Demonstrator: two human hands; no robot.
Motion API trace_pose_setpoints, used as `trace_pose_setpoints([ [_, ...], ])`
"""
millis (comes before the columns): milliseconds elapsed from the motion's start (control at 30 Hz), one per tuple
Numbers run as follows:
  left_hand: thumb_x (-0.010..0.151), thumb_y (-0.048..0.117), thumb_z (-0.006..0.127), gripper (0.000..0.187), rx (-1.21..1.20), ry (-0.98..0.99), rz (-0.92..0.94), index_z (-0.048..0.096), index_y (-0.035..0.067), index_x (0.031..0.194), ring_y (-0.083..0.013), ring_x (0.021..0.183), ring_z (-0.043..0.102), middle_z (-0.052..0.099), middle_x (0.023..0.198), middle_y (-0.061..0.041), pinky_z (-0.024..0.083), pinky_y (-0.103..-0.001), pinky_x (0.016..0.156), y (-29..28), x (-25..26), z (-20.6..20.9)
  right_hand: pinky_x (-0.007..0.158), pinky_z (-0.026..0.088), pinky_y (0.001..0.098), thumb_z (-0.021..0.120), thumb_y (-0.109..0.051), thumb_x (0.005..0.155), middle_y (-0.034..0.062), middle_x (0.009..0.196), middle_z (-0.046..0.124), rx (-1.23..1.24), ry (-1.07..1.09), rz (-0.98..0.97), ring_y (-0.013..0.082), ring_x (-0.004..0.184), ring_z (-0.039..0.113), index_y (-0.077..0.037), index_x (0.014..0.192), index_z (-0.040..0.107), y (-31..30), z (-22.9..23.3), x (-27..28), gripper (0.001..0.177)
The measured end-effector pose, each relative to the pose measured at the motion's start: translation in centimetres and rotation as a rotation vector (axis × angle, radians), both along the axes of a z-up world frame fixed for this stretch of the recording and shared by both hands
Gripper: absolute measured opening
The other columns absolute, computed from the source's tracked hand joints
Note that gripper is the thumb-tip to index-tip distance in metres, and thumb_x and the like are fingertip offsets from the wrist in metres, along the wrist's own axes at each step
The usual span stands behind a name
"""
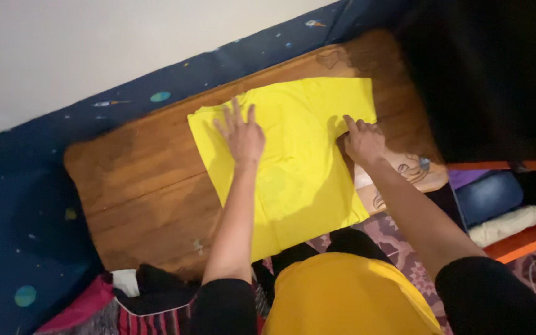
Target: The person folds a yellow shirt on a wooden table by smoothing out the fabric, folding the sleeves and sides inward, and finally folding the bottom up to create a neat rectangle before placing it into a drawer.
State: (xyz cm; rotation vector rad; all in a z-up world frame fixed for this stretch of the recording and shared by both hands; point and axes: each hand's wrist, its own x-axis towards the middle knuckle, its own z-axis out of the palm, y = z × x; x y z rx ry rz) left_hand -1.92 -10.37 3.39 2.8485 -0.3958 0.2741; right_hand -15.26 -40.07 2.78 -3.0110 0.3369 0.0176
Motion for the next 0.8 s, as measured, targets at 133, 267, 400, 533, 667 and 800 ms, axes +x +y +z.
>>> trace_pose_setpoints([
  [133,0.092,0.021,0.063,0.044,-0.092,0.013,-0.124,0.064,0.019,0.136,-0.0333,0.151,0.034,0.043,0.157,-0.009,0.011,-0.067,0.124,-7.5,-3.8,-0.3,0.078,0.056,0.0542,0.052,-0.019,0.094,0.0199,0.103,0.073,0.055,0.059,-0.065,0.0408,0.087,0.072,-0.028,0.149,0.048,-4.3,-1.8,-0.6,0.056],
  [267,0.088,0.021,0.067,0.043,-0.164,0.066,-0.224,0.065,0.016,0.131,-0.0315,0.143,0.042,0.05,0.151,-0.011,0.021,-0.064,0.12,-14.6,-7.4,-1.5,0.075,0.056,0.0566,0.048,-0.021,0.1,0.0243,0.091,0.074,0.103,0.073,-0.074,0.0447,0.08,0.072,-0.029,0.147,0.052,-7.8,-4.2,1.0,0.047],
  [400,0.085,0.019,0.068,0.043,-0.214,0.087,-0.264,0.065,0.014,0.128,-0.0333,0.134,0.05,0.055,0.143,-0.013,0.034,-0.055,0.115,-20.2,-9.4,-2.6,0.079,0.057,0.0554,0.053,-0.027,0.103,0.0248,0.094,0.074,0.236,-0.11,-0.02,0.0456,0.085,0.071,-0.023,0.13,0.065,-9.6,-5.7,1.6,0.03],
  [533,0.083,0.018,0.068,0.049,-0.342,0.028,-0.24,0.061,0.01,0.131,-0.0351,0.125,0.057,0.06,0.136,-0.014,0.045,-0.049,0.106,-23.6,-10.8,-2.4,0.081,0.057,0.052,0.058,-0.019,0.099,0.0229,0.104,0.073,0.444,-0.391,0.073,0.0442,0.091,0.07,-0.012,0.117,0.07,-9.1,-3.6,1.2,0.023],
  [667,0.087,0.018,0.069,0.046,-0.369,0.057,-0.076,0.06,0.013,0.132,-0.0348,0.122,0.059,0.064,0.131,-0.011,0.046,-0.05,0.1,-26.4,-10.5,-2.1,0.082,0.055,0.0503,0.062,-0.018,0.097,0.0229,0.111,0.072,0.551,-0.424,0.064,0.0429,0.096,0.068,-0.007,0.119,0.07,-8.3,0.6,0.1,0.026],
  [800,0.09,0.017,0.068,0.036,-0.358,0.089,0.012,0.066,0.014,0.126,-0.0346,0.111,0.064,0.071,0.121,-0.01,0.051,-0.05,0.091,-27.2,-9.5,-1.9,0.084,0.055,0.0492,0.061,-0.016,0.095,0.0221,0.108,0.073,0.664,-0.487,0.171,0.0427,0.1,0.068,-0.006,0.119,0.07,-8.4,2.4,-0.6,0.027],
])
